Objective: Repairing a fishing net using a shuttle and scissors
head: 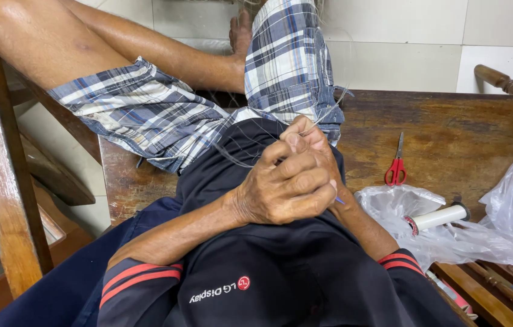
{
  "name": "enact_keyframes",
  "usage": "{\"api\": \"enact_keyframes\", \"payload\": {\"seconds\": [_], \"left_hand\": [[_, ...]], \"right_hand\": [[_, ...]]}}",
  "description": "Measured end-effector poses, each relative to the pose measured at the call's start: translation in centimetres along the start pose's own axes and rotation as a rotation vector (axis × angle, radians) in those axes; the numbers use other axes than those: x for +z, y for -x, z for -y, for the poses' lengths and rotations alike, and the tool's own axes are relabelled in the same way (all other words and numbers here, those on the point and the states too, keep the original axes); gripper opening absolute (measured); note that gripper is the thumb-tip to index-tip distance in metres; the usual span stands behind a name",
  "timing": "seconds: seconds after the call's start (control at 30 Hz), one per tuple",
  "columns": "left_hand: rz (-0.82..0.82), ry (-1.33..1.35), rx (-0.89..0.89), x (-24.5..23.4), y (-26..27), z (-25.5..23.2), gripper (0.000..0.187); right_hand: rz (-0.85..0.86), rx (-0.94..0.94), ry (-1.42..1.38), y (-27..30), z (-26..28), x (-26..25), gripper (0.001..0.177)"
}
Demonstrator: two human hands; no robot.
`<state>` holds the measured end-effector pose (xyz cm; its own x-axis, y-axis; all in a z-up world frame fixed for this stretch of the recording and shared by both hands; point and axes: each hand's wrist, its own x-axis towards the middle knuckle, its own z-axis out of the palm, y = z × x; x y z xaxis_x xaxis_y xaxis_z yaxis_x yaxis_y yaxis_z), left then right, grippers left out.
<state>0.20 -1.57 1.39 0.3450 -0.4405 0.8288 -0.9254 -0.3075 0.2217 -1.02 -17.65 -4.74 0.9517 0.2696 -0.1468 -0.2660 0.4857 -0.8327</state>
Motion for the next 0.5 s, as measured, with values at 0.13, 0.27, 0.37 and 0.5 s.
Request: {"api": "enact_keyframes", "payload": {"seconds": [0.13, 0.27, 0.37, 0.5], "left_hand": [[-0.254, 0.015, -0.175, 1.1, -0.7, -2.5, 0.034], [-0.244, 0.204, -0.293, 1.0, 0.7, -0.6, 0.02], [-0.375, 0.413, -0.353, 1.9, 1.8, 0.4, 0.02], [-0.296, 0.146, -0.103, 2.3, 1.2, -1.2, 0.019]], "right_hand": [[0.031, 0.029, -0.158, -0.2, 0.5, 0.3, 0.02], [0.029, -0.001, -0.157, 0.2, -2.3, -2.9, 0.023], [-0.024, -0.04, -0.195, 0.1, -3.5, -4.3, 0.023], [-0.029, -0.098, -0.143, -0.6, -1.8, -2.7, 0.015]]}}
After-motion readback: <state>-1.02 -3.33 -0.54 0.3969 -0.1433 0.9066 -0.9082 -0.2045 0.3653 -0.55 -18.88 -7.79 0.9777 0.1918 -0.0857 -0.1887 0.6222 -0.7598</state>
